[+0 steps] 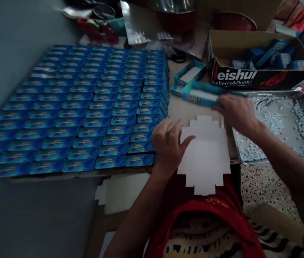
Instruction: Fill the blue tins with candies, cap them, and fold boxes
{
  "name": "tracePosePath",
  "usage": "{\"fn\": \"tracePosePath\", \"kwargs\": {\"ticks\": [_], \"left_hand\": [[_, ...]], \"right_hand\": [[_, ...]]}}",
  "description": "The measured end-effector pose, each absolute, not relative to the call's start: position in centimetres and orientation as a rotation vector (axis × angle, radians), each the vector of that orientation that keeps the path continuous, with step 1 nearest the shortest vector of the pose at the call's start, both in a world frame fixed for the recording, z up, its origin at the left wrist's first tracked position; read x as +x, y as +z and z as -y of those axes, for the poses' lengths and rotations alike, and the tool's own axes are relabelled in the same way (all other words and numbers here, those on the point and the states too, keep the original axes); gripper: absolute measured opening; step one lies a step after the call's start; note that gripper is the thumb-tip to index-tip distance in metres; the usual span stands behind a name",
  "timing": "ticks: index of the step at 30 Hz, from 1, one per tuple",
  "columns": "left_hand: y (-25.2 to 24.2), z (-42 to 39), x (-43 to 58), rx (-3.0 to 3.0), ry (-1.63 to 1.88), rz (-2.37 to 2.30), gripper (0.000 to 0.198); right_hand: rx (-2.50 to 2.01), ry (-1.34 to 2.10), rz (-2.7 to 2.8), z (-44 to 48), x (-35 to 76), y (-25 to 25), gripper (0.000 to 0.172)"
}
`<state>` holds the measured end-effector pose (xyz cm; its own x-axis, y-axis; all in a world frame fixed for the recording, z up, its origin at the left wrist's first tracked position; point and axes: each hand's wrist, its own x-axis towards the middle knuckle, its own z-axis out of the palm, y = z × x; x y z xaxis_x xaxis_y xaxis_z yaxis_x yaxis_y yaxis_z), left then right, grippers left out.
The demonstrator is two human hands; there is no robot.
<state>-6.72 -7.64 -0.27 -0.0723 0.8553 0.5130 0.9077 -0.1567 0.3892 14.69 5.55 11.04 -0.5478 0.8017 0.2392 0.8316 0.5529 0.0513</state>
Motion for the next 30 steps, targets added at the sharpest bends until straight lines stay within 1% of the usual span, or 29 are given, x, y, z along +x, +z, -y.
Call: {"fn": "tracePosePath", "kwargs": {"ticks": [2,4,5,6,7,8,9,11,12,13,15,17,18,19,21,23,25,28,30], "left_hand": [[-0.7,4.7,-5.7,-2.12,-1.011,2.085,0.068],[-1.4,1.6,-4.7,-2.276,-0.801,2.207,0.078],[-1.6,0.4,-4.4,-2.343,-0.661,2.267,0.08],[-1.8,-0.6,-4.3,-2.383,-0.522,2.325,0.079],[-1.9,-1.2,-4.4,-2.406,-0.409,2.365,0.076],[-1.9,-1.6,-4.6,-2.427,-0.328,2.386,0.072],[-1.9,-1.7,-4.9,-2.443,-0.286,2.399,0.068],[-1.8,-1.5,-5.8,-2.447,-0.319,2.435,0.065],[-1.7,-1.4,-6.1,-2.435,-0.374,2.463,0.062],[-1.6,-1.2,-6.5,-2.411,-0.44,2.492,0.057],[-1.1,-0.8,-6.8,-2.356,-0.546,2.511,0.042],[-0.5,-0.4,-6.7,-2.337,-0.545,2.458,0.021],[-0.2,-0.2,-6.5,-2.321,-0.512,2.433,0.015],[0.0,0.1,-6.3,-2.299,-0.469,2.418,0.015],[0.2,0.5,-5.8,-2.243,-0.392,2.42,0.024],[0.1,0.7,-5.5,-2.211,-0.348,2.432,0.028],[-0.3,0.7,-5.4,-2.204,-0.349,2.425,0.027],[-0.6,0.9,-5.9,-2.222,-0.473,2.394,0.022],[-0.2,1.5,-6.6,-2.257,-0.702,2.313,0.017]], "right_hand": [[-1.433,-0.343,2.508,-10.8,11.9,12.9,0.018],[-1.429,-0.326,2.513,-15.4,8.8,13.7,0.018],[-1.387,-0.332,2.498,-17.0,7.4,13.8,0.025],[-1.363,-0.344,2.474,-17.9,6.4,13.7,0.036],[-1.369,-0.361,2.44,-18.1,5.8,13.4,0.043],[-1.364,-0.371,2.421,-17.5,5.7,13.0,0.046],[-1.381,-0.362,2.428,-16.3,6.0,12.3,0.045],[-1.365,-0.243,2.557,-12.7,8.1,10.5,0.035],[-1.402,-0.122,2.687,-10.7,9.6,9.3,0.027],[-1.447,-0.022,2.777,-8.8,11.4,8.1,0.023],[-1.569,0.062,2.782,-5.7,15.0,5.5,0.026],[-1.586,0.071,2.714,-3.8,18.1,3.4,0.034],[-1.559,0.065,2.685,-3.3,19.2,2.6,0.038],[-1.518,0.061,2.669,-2.9,20.0,2.1,0.041],[-1.43,0.066,2.67,-2.5,20.7,1.5,0.046],[-1.381,0.075,2.677,-2.2,20.9,1.5,0.046],[-1.361,0.074,2.659,-1.8,21.0,1.7,0.043],[-1.314,0.113,2.603,-0.9,21.8,1.9,0.04],[-1.292,0.196,2.524,-0.3,22.4,1.8,0.042]]}}
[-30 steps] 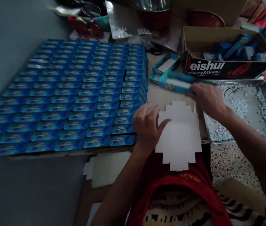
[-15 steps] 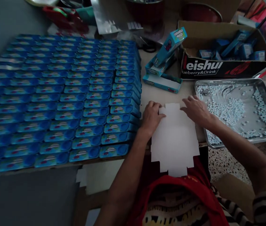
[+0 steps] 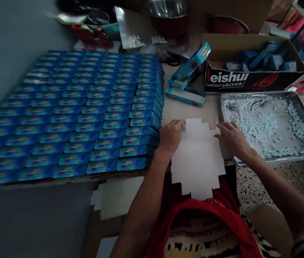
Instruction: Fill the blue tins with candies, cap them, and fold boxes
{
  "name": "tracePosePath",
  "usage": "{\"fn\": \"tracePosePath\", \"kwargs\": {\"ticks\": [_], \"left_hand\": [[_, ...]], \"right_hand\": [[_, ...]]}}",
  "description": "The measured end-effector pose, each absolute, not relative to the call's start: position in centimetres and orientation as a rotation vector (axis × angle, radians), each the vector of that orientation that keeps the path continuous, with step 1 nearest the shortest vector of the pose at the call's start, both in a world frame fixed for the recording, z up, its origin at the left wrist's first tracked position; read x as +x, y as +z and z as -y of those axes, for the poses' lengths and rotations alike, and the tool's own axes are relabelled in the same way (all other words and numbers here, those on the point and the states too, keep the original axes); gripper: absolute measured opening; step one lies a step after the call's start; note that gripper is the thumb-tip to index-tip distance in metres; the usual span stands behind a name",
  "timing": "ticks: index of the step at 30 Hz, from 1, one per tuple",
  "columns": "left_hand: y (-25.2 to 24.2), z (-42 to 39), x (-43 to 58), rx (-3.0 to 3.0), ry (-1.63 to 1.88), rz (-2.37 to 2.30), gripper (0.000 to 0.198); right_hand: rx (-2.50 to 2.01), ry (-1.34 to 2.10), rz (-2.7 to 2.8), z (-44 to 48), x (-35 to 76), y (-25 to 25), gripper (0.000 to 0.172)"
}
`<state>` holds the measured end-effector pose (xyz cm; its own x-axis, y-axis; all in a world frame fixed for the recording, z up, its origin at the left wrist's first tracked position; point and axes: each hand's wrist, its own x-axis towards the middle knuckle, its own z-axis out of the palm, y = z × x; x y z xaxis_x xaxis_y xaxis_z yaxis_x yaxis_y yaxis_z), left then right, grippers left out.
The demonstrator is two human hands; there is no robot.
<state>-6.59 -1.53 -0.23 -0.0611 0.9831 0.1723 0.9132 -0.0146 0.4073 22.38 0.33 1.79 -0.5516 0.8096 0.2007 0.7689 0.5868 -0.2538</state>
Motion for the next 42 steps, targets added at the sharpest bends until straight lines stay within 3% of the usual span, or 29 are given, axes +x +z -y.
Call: {"fn": "tracePosePath", "kwargs": {"ticks": [4,7,12,19,24,29,35,37,40,42], "left_hand": [[1.8,3.6,-7.9,1.959,1.234,-1.856,0.012],[3.6,4.3,-8.0,1.833,1.424,-1.758,0.013],[4.9,3.9,-6.5,1.813,1.368,-1.722,0.012],[4.8,3.7,-6.8,1.722,1.345,-1.731,0.008],[4.0,4.2,-7.6,1.669,1.317,-1.676,0.015],[2.6,5.1,-8.0,1.556,1.43,-1.845,0.054],[2.4,6.5,-6.7,1.027,1.364,-1.22,0.058],[3.0,7.2,-5.7,0.952,1.328,-1.106,0.067],[3.5,8.5,-4.3,0.873,1.241,-1.072,0.074],[3.3,9.2,-3.8,0.856,1.225,-1.079,0.071]], "right_hand": [[-1.322,0.525,2.186,-0.3,22.5,1.7,0.07],[-1.242,0.722,2.089,-1.7,21.4,2.6,0.085],[-1.216,0.513,2.297,-3.1,19.6,4.7,0.057],[-1.244,0.146,2.332,-0.5,18.8,3.6,0.054],[-1.242,-0.054,2.393,0.4,18.8,2.6,0.027],[-1.19,0.204,2.266,-0.2,20.8,5.0,0.024],[-1.272,0.772,1.849,-0.3,22.3,6.5,0.023],[-1.287,1.016,1.818,-0.4,22.2,6.1,0.035],[-1.29,1.278,1.737,-0.6,22.7,5.5,0.079],[-1.322,1.449,1.638,-0.7,23.9,5.2,0.09]]}}
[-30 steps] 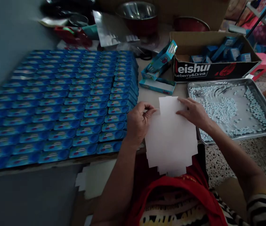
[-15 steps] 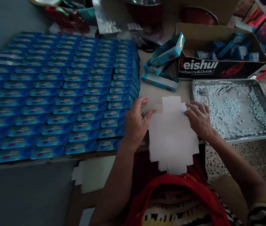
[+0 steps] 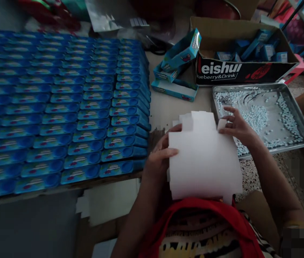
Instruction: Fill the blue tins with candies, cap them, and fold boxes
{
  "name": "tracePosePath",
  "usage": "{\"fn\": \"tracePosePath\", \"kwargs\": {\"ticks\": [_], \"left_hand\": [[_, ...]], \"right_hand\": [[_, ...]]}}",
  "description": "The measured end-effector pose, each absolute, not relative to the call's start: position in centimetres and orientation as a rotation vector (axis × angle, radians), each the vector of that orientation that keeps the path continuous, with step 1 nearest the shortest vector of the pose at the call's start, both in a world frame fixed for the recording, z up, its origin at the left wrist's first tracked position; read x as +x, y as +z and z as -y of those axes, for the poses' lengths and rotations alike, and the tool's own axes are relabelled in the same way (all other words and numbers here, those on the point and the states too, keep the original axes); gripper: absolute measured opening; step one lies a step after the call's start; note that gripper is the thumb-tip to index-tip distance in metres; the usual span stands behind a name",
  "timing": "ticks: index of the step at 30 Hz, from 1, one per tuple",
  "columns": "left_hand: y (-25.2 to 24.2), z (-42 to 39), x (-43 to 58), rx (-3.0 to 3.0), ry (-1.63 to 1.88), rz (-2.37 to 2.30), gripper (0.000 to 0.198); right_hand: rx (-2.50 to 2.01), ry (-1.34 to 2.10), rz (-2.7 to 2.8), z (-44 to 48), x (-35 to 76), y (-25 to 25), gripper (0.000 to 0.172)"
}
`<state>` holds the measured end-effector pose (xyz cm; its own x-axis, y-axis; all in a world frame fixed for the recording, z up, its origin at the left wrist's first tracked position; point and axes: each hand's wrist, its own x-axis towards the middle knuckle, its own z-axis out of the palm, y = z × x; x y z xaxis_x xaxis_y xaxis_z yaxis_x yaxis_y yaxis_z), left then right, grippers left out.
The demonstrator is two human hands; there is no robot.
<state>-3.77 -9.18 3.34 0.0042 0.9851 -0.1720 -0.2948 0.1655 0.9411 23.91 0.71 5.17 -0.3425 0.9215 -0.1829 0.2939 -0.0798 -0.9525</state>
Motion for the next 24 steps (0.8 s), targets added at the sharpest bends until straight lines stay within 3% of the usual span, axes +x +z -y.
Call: {"fn": "tracePosePath", "kwargs": {"ticks": [3,6,10,14,20,24], "left_hand": [[2.7,10.2,-3.7,0.876,1.233,-1.17,0.058],[2.4,11.0,-4.4,0.816,1.25,-1.268,0.052],[2.9,11.6,-5.2,0.675,1.324,-1.263,0.068],[3.2,10.8,-5.0,0.747,1.387,-1.207,0.076],[1.5,6.2,-5.5,0.863,1.297,-1.192,0.095],[-0.6,3.2,-5.8,0.932,1.211,-1.303,0.077]], "right_hand": [[-1.421,1.712,1.408,-0.3,26.2,4.8,0.074],[-1.479,1.743,1.19,0.6,27.6,4.9,0.063],[-1.384,1.766,1.163,2.0,26.4,5.6,0.05],[-1.415,1.556,1.242,2.2,23.5,5.7,0.031],[-1.378,1.351,1.672,-2.2,20.0,3.4,0.054],[-1.457,0.994,2.208,-4.9,17.3,1.0,0.037]]}}
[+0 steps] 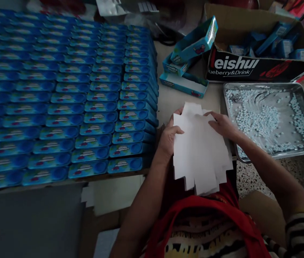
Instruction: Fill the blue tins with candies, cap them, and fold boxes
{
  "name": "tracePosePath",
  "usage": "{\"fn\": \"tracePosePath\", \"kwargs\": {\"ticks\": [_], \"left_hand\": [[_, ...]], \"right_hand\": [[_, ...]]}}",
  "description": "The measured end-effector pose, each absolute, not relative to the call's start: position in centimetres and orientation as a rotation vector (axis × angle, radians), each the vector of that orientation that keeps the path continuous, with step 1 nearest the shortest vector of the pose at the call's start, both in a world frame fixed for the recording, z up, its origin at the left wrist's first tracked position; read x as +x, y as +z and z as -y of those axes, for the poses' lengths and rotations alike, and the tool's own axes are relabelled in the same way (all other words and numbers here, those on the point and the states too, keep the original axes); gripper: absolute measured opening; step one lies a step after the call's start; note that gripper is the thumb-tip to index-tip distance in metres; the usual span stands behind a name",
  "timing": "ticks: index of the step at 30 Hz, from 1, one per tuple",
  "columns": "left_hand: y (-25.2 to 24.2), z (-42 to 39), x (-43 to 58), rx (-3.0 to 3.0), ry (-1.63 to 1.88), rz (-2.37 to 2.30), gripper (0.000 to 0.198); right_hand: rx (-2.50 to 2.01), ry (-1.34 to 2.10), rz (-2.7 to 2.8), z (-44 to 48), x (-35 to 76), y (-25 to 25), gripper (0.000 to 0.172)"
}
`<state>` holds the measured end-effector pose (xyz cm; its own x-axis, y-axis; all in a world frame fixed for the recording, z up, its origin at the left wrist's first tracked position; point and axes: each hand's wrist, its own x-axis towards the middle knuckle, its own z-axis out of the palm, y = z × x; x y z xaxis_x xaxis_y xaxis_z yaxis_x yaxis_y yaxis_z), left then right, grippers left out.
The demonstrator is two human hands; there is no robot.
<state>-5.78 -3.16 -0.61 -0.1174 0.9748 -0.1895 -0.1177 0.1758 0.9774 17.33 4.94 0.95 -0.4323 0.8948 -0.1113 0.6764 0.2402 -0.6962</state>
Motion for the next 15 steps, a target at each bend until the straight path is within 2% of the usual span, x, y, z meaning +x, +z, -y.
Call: {"fn": "tracePosePath", "kwargs": {"ticks": [2,6,10,15], "left_hand": [[-1.6,2.5,-5.5,0.948,1.181,-1.382,0.066],[-2.6,3.6,-4.3,1.057,1.109,-1.521,0.051],[-2.4,6.0,-3.2,1.125,1.214,-1.499,0.038],[-2.4,6.3,-3.4,1.089,1.234,-1.491,0.047]], "right_hand": [[-1.503,0.862,2.325,-5.2,16.4,0.1,0.029],[-1.588,0.701,2.364,-3.7,15.8,-0.3,0.026],[-1.598,0.726,2.335,-1.3,16.2,0.0,0.022],[-1.402,0.757,2.201,-0.2,16.9,-0.1,0.029]]}}
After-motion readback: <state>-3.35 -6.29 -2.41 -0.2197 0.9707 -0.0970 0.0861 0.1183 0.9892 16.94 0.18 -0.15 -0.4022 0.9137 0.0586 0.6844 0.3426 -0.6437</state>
